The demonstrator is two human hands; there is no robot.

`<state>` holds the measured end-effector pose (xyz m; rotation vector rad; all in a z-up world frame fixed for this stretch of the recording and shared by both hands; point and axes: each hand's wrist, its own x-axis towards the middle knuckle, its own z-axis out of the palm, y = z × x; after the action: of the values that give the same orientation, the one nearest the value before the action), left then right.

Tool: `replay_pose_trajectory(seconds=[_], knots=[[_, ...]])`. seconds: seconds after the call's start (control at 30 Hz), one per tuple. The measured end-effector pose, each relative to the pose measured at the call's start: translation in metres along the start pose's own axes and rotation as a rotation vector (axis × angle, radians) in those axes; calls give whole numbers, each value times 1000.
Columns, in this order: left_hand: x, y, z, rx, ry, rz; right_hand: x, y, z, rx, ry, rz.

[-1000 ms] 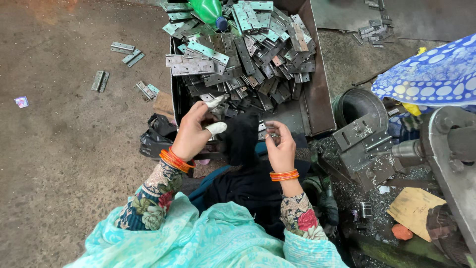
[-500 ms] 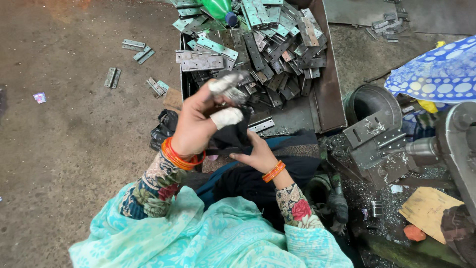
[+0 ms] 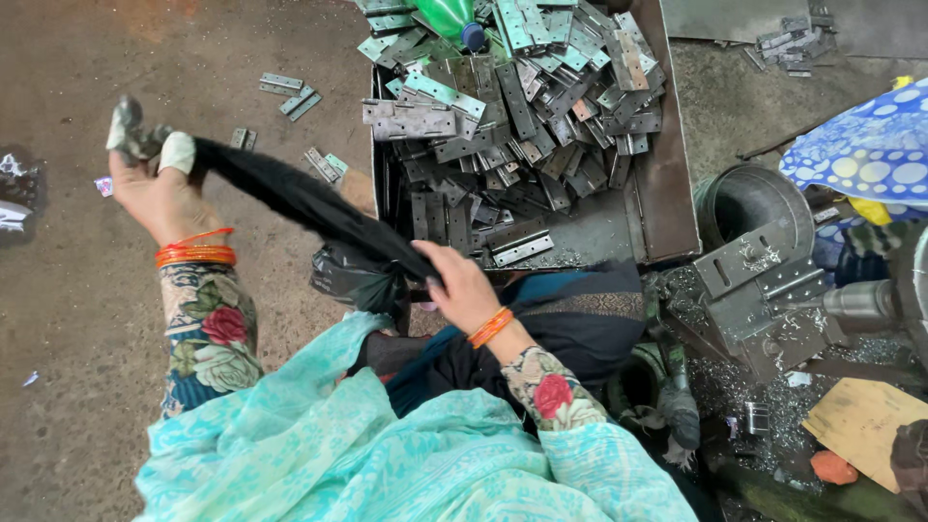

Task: The person operates a manual press machine to process metal brackets. They pick brackets from a bin, place them into the machine, and activate the press with a lever. Processed brackets are dropped into a collection area.

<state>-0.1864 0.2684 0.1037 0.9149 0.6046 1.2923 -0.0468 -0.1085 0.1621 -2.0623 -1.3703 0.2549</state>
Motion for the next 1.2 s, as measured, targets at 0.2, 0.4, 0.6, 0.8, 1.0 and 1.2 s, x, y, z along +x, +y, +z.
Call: replay_pose_trajectory(seconds=[0.2,0.4,0.6,0.8,1.0,1.2], knots=[[-16,-80,-82,1308,-227,108,-26,27,48,-293,-398,-3],[-119,-109,-10,1031,-372,196,-44,72,58,-82,-228,135],[-154,-127,71,1021,-450,250,-32,132,60,87,138,438],[-127,-180,100,1003,-241,104,-24,190,83,19,172,539],[-122,-204,100,1037,-166,-143,-13,217,110,233,47,735],[-125,-203,100,1075,-191,-95,-5,234,116,469,77,781]])
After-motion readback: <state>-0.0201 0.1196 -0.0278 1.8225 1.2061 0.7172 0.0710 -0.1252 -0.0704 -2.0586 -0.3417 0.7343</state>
